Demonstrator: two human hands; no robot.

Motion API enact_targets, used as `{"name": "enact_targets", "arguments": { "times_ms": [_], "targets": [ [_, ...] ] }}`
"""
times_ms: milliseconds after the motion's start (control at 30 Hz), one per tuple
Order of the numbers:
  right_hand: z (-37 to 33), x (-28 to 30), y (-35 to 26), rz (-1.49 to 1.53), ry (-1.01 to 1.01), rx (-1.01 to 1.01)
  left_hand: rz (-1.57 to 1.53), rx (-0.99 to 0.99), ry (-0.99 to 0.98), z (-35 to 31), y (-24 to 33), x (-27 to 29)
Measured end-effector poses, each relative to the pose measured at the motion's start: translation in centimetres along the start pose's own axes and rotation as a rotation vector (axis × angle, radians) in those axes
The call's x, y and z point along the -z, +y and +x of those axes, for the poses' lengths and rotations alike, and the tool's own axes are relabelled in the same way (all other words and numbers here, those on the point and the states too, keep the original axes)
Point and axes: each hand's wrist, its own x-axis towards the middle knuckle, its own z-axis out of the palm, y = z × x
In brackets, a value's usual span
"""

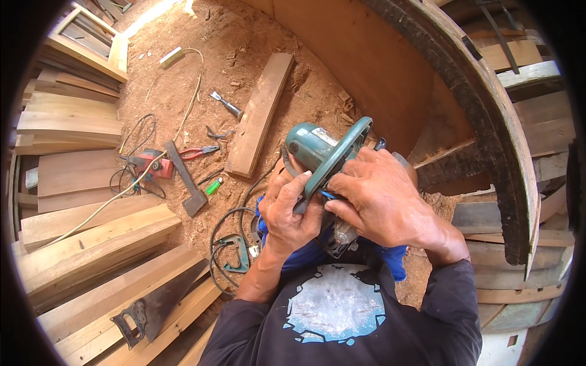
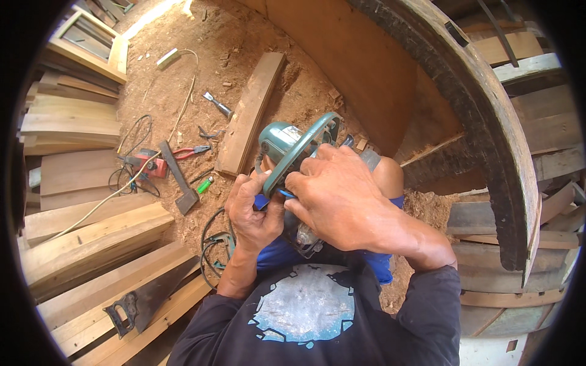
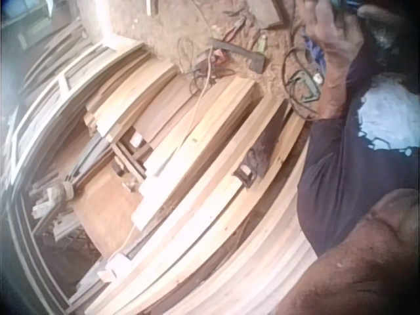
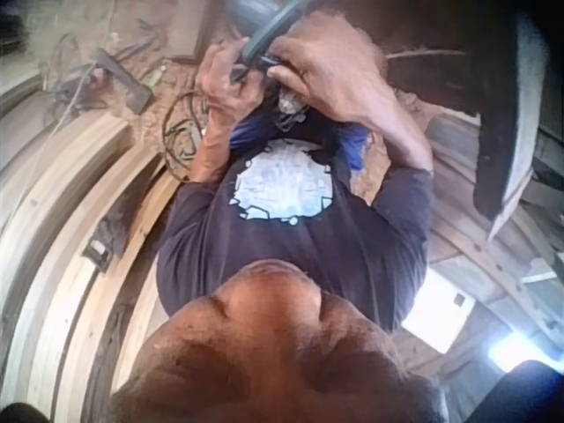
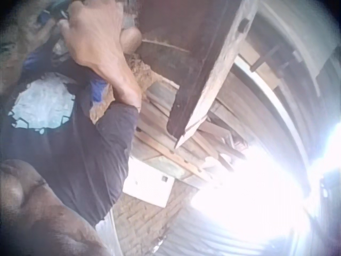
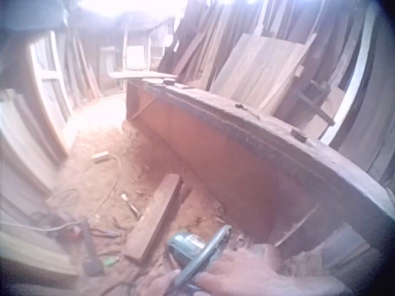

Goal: The person disassembles a hand-held circular power saw by hand, removing internal wires and components from the green motor housing while sitting in a woodworking area.

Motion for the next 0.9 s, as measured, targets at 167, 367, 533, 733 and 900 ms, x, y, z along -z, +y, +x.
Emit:
{"name": "enact_targets", "arguments": {
  "times_ms": [167,367,533,733,900],
  "targets": [
    [0.2,-0.5,0.3,0.035,0.022,0.066,-0.02,0.046,-0.02,0.0,0.1,0.2],
    [0.0,-0.5,0.5,0.041,0.027,0.054,-0.07,0.045,0.018,0.0,0.0,-0.1],
    [0.2,0.6,0.9,0.139,0.037,-0.033,-0.043,0.06,-0.022,0.5,0.1,0.2],
    [0.7,1.1,1.5,0.129,-0.039,-0.092,-0.058,0.079,-0.008,0.6,-0.1,-0.2],
    [1.8,2.2,3.6,0.242,-0.259,-0.154,0.016,0.028,-0.019,1.0,-0.3,-0.1]
  ]
}}
